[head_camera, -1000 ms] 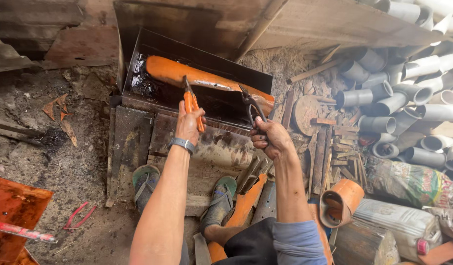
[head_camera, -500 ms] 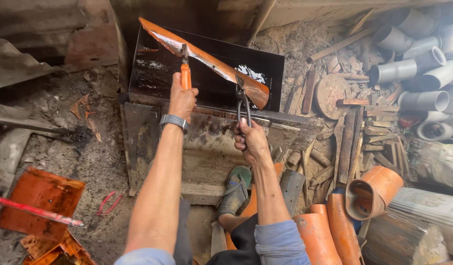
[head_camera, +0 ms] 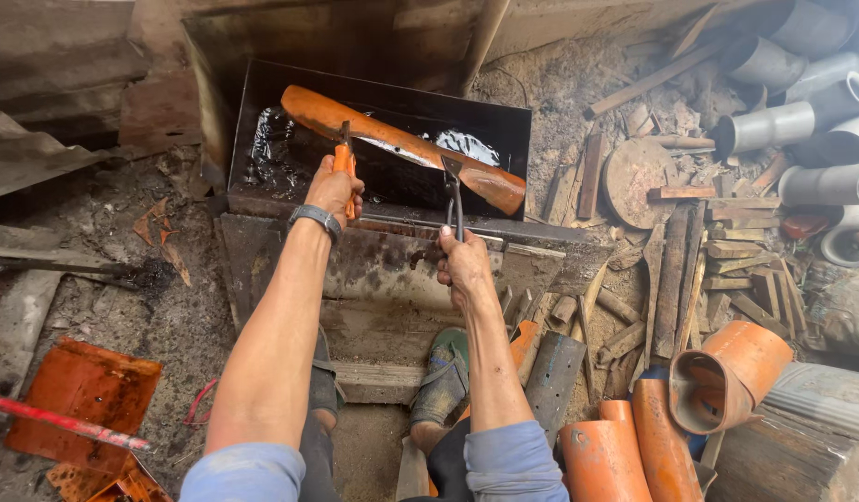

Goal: The person repeatedly dips orange cylindrical pipe sections into a black liquid bath, then removes them and places them on a nearby surface. The person uses pliers to handle the pipes and a metal rod to adjust the bath contents.

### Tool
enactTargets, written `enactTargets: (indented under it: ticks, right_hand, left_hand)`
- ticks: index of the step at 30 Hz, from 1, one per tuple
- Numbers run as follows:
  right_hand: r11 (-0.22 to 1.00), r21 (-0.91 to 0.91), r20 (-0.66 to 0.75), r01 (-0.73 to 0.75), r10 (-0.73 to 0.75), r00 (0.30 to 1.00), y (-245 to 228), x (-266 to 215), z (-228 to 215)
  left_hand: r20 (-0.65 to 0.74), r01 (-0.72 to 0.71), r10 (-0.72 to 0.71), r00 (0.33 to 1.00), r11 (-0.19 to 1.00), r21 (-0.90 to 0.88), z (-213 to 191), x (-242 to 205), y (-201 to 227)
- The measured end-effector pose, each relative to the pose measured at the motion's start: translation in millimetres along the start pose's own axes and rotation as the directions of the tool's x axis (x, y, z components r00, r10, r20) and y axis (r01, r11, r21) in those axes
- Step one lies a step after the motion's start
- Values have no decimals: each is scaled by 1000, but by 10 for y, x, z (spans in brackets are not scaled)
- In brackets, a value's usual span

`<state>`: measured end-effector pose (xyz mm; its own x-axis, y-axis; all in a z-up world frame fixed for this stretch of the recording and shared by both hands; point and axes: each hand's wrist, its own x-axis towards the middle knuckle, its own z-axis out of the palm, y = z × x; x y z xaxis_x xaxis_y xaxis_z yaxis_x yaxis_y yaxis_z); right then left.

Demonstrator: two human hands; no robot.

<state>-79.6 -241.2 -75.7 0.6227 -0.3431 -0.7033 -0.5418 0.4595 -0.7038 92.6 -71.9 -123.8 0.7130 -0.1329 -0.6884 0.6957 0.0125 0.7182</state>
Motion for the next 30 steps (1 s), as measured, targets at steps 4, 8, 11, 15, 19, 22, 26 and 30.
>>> enactTargets:
  ticks: [4,8,11,15,19,22,26,30]
  right_hand:
    - [1000,28,57,9,-10,998,10,-4,6]
    - [1000,3,90,15,-15,996,34,-46,85]
    - [999,-36,99,4,0,995,34,-79,173]
    - [1000,-9,102,-6,7,995,-40,-117,214]
    - [995,98,148,28,-43,988,-116,-179,169]
    - [984,175,170,34,-65,983,-177,-236,103]
    - [973,228,202,43,-90,975,-196,-295,2]
    - [954,299,255,20,-100,962,-202,-318,-57]
  left_hand:
    - [37,14,-12,999,998,-55,-94,170,53]
    - [43,48,-44,998,994,-103,-252,248,112]
    - [8,88,-88,996,986,-145,-407,193,80]
    - [57,-21,24,998,998,-52,-473,104,189]
    - [97,-126,128,987,992,-31,-395,-82,448]
    - [76,-182,180,981,983,22,-256,-359,681]
    - [89,-282,274,958,954,104,-71,-748,909]
    - [109,-387,373,921,905,174,113,-931,1092]
